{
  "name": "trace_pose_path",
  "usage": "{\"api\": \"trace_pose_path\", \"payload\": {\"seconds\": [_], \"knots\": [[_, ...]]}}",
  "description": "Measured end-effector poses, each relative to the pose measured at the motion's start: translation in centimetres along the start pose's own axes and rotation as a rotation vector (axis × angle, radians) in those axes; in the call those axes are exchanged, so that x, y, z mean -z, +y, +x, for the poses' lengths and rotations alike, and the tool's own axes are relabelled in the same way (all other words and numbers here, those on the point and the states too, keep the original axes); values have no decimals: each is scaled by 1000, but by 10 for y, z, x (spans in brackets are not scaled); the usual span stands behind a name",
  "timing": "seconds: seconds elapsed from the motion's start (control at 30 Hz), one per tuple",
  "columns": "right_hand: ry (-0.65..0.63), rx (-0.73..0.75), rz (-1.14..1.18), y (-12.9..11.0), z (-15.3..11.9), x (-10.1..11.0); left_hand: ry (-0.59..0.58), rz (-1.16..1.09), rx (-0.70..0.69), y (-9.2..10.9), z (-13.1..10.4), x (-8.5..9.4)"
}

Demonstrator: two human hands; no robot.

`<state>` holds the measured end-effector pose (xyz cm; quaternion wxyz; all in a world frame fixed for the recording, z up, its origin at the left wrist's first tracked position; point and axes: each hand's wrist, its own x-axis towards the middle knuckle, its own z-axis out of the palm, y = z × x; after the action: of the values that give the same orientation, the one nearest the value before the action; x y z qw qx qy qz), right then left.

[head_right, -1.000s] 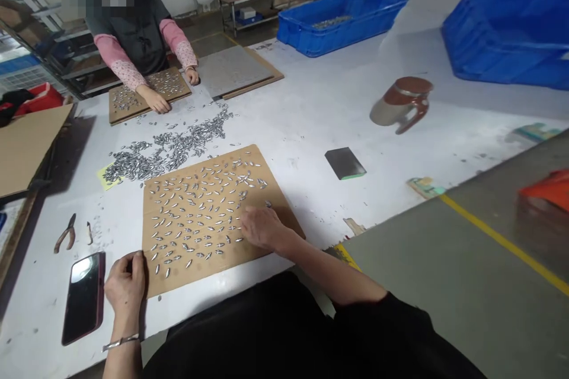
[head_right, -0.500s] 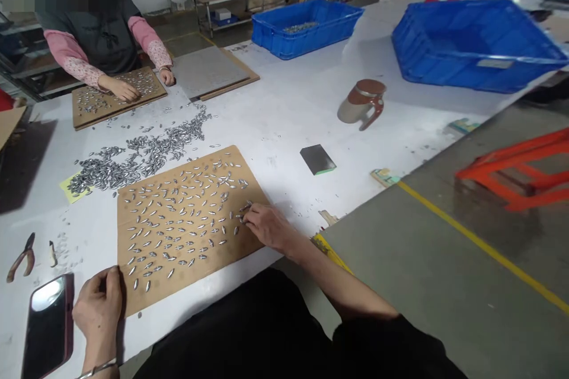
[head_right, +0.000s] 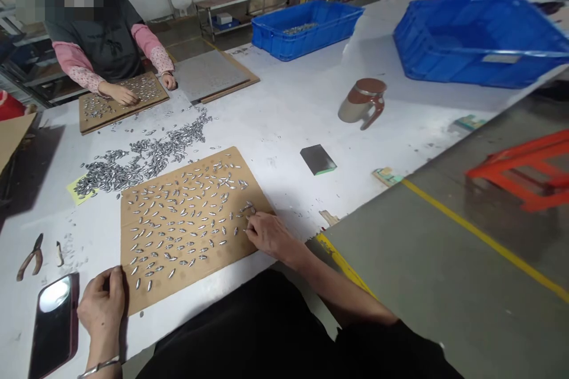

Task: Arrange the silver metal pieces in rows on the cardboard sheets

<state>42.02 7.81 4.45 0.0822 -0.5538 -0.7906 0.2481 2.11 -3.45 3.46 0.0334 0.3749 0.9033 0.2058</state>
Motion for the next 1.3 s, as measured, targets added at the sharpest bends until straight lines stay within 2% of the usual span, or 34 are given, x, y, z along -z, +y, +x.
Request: {"api": "trace_pose_path", "payload": {"seconds": [0.13,0.3,0.57,0.8,0.9,1.1,1.23,1.3], "knots": [[52,45,25,-1,14,5,-5,11,5,0,0,-1],[4,113,-227,-7,35,6,23,-11,-26,-1,-3,-1],[-10,209,-263,-22,30,-4,37,-17,-43,-1,-7,-2],[34,21,-216,-6,24,16,30,-39,-49,-5,-6,-3],[-6,35,-194,-6,21,16,37,-30,-59,-8,-3,-6],[-32,31,-220,-17,24,2,57,-14,-64,-7,-6,-6],[-46,32,-175,-10,28,10,58,-18,-62,-5,-8,-4],[6,20,-162,-3,28,19,50,-21,-55,-5,-7,-4]]}}
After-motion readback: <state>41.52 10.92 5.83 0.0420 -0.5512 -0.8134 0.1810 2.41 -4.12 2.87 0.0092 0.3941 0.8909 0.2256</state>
